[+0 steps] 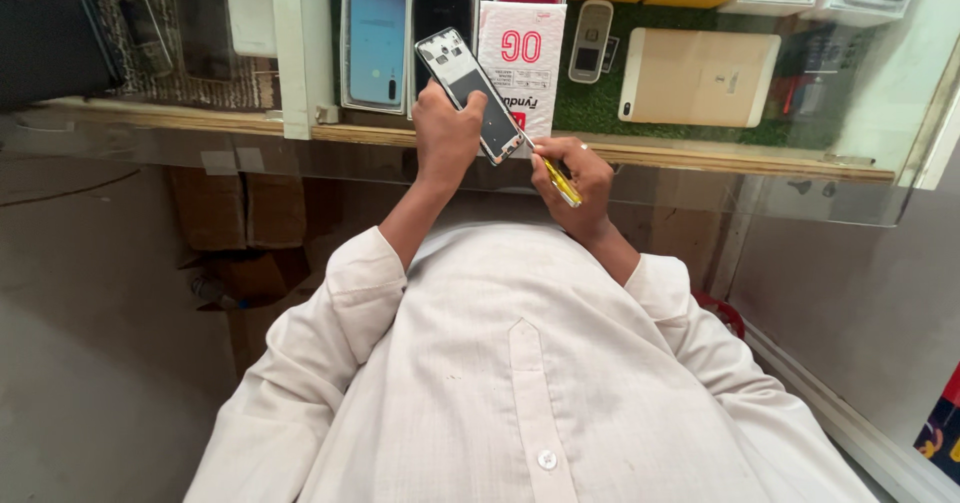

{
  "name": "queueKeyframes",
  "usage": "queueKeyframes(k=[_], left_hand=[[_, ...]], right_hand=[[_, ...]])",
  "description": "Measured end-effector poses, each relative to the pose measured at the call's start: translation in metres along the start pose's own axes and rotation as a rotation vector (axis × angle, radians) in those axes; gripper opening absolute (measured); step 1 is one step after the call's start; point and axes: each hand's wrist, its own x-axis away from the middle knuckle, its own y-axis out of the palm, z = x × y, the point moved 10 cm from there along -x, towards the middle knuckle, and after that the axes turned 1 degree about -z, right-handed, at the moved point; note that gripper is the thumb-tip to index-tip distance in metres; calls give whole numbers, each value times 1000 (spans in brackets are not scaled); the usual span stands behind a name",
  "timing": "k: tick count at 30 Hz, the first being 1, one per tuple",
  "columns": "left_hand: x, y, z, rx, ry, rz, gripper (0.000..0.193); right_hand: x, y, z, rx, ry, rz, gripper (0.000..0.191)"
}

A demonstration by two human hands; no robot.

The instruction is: The person uses a metal prying tool and a yellow screwdriver to pry open and separate the screen assembly from the smartphone chassis. They then flip the phone to show the internal components and connect a charging cable to the device.

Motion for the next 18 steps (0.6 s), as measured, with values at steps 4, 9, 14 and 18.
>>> queueKeyframes(k=[4, 9, 14, 18], left_hand=[[-1, -2, 2, 14, 26, 13, 19], [0, -1, -1, 7, 25, -1, 18], [-1, -2, 1, 20, 63, 20, 19], [-1, 0, -4, -15, 17, 3, 19]], right_hand=[[-1, 1, -1, -32, -4, 5, 7], [-1, 3, 0, -10, 18, -21, 9], [-1, 3, 4, -3, 28, -5, 9], [-1, 5, 1, -11, -9, -22, 9]])
